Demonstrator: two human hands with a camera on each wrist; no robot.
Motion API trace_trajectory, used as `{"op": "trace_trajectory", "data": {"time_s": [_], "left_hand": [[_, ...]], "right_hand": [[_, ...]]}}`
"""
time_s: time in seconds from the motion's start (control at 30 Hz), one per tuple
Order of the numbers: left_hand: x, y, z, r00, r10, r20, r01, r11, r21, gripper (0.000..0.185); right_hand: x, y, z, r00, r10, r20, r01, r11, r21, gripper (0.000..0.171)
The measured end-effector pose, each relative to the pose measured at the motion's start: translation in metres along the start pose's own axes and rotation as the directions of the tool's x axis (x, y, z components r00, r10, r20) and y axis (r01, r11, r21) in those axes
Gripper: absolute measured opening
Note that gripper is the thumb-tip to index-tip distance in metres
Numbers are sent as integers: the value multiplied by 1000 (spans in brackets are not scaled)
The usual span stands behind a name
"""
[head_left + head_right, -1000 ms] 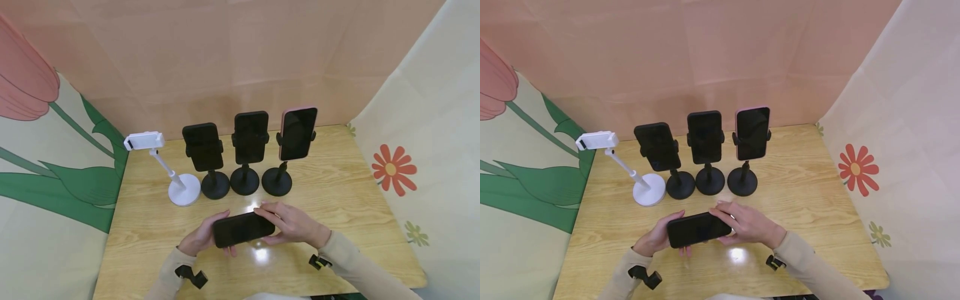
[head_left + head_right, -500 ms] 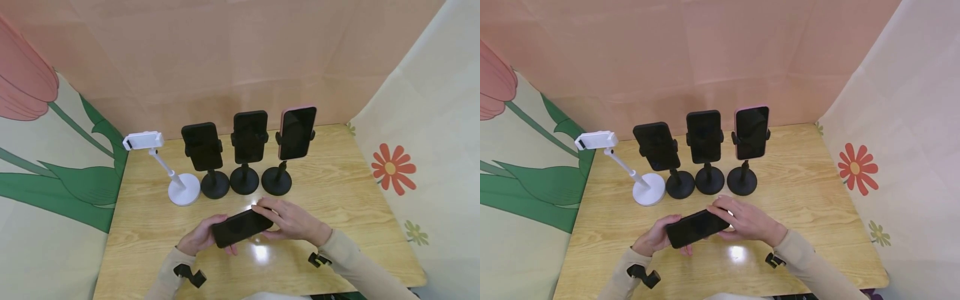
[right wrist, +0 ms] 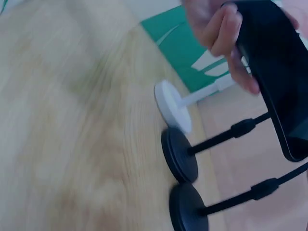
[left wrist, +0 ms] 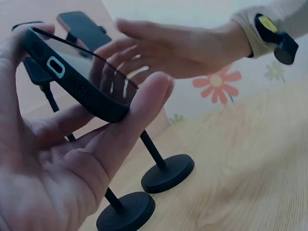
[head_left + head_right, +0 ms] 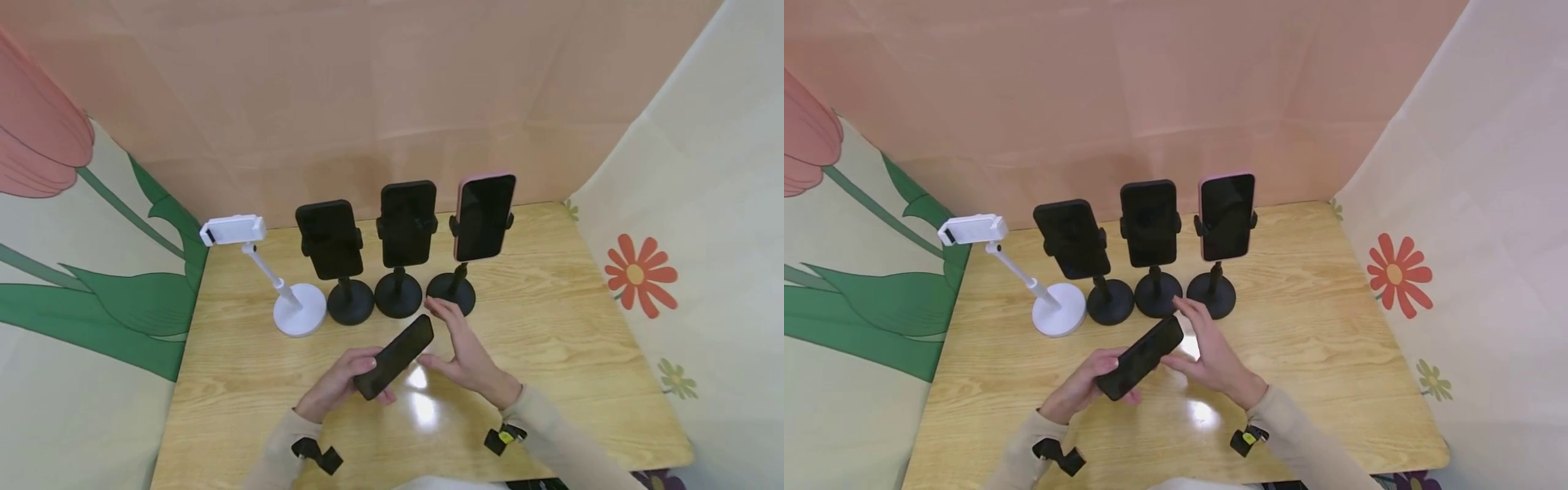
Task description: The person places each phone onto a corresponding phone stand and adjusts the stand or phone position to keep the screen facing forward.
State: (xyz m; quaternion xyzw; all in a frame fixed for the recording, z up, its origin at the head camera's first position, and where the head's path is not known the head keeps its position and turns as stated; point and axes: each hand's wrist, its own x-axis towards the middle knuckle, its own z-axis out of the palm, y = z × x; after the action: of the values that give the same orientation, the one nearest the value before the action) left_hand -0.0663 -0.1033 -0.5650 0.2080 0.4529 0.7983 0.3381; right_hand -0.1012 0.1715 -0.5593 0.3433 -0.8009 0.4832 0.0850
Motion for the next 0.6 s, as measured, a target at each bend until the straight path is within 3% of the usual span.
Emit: {"op": "trace_trajectory", "data": {"time_s": [0.13,0.3,0.5,0.6], "left_hand": [[0,-4,0,997,30,-68,-25,997,68,63],[-1,-7,2,987,74,-146,-49,985,165,64],[-1,-15,7,963,183,-200,-136,965,226,66],[-1,-17,9,947,221,-235,-152,948,278,66]], "right_hand": [[0,2,11,993,101,-60,-92,987,132,82],[0,-2,20,973,219,-68,-201,956,212,71],[4,-11,29,954,297,-26,-266,888,374,60],[5,-13,34,952,305,-10,-262,833,488,60]]}}
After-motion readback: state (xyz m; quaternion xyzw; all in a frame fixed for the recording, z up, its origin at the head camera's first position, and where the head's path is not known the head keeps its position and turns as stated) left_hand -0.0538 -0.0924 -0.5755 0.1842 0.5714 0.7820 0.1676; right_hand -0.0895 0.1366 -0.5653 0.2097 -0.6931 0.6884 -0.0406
